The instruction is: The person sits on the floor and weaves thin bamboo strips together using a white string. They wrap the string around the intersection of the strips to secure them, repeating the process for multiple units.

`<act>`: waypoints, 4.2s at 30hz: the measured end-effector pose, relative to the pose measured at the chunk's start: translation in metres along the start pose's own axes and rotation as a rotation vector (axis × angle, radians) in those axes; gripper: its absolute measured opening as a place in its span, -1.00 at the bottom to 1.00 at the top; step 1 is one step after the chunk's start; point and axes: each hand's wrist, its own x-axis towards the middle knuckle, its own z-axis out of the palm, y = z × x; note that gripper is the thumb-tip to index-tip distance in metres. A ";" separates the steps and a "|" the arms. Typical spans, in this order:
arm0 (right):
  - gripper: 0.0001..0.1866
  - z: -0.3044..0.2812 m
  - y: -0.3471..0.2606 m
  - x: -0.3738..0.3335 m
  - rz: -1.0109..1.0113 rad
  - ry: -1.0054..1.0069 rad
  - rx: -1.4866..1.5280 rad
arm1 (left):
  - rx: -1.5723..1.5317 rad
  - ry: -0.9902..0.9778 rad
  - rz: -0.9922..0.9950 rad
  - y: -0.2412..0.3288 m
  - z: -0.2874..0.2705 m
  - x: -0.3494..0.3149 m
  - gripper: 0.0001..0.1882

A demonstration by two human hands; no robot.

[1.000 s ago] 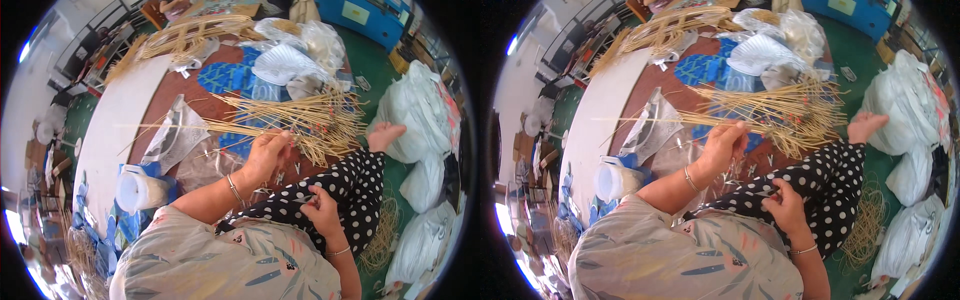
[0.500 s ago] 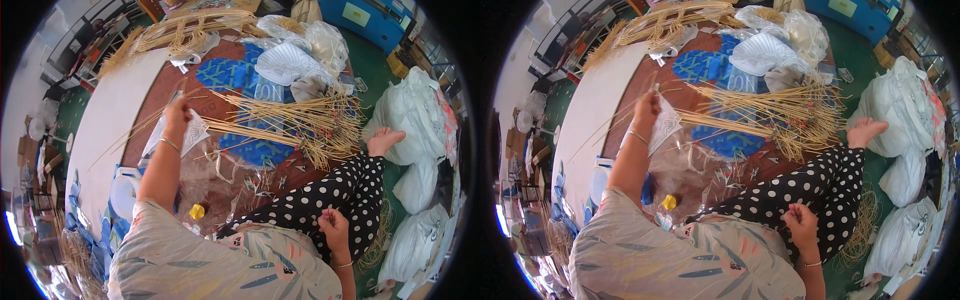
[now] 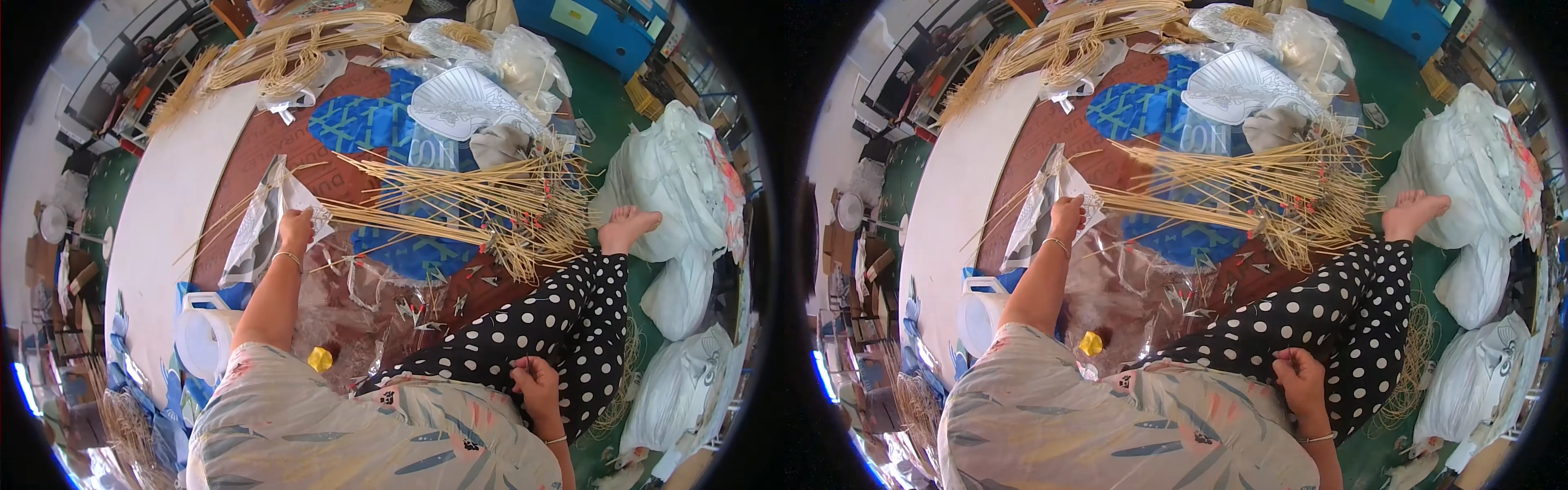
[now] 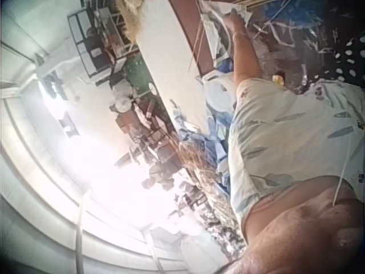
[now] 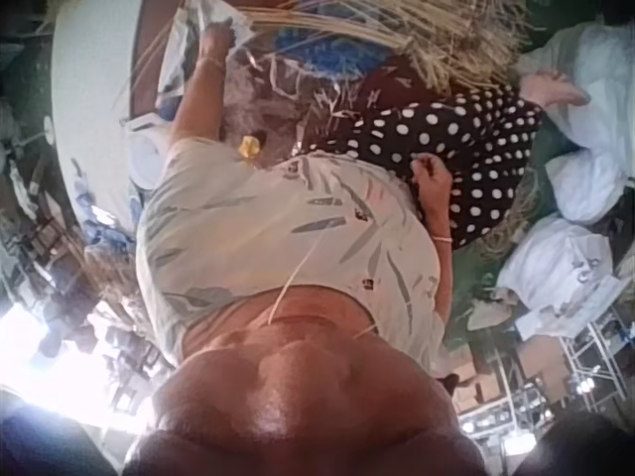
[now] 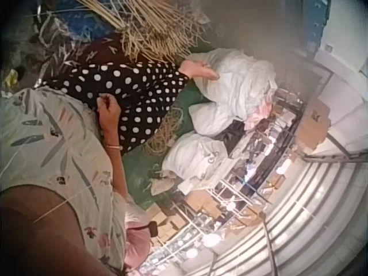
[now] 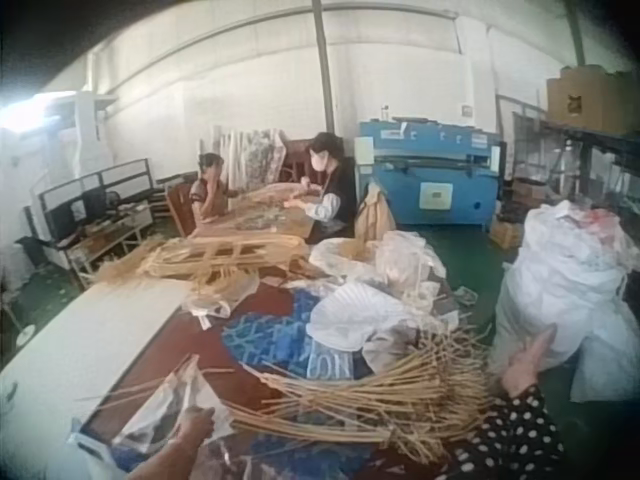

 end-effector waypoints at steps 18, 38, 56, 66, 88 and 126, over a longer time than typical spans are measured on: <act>-0.84 -0.005 0.019 0.013 -0.002 -0.030 0.026 | 0.231 -0.448 1.414 0.124 0.158 -0.198 -0.95; -0.86 -0.033 0.042 0.015 0.099 -0.121 0.323 | 0.845 -0.776 1.136 0.158 0.260 -0.153 -0.76; -0.86 -0.036 0.041 0.017 0.100 -0.121 0.306 | 0.574 -0.730 1.433 0.169 0.225 -0.179 -0.86; -0.86 -0.035 0.043 0.015 0.089 -0.118 0.365 | 0.024 -0.806 1.136 0.212 0.174 -0.241 -0.94; -0.79 -0.101 -0.080 -0.068 -0.746 0.484 0.653 | -0.187 -0.659 1.949 0.265 0.072 -0.392 -0.82; -0.90 -0.153 -0.129 -0.106 -0.791 -0.130 0.066 | -0.097 -1.965 1.505 0.259 0.081 -0.458 -0.89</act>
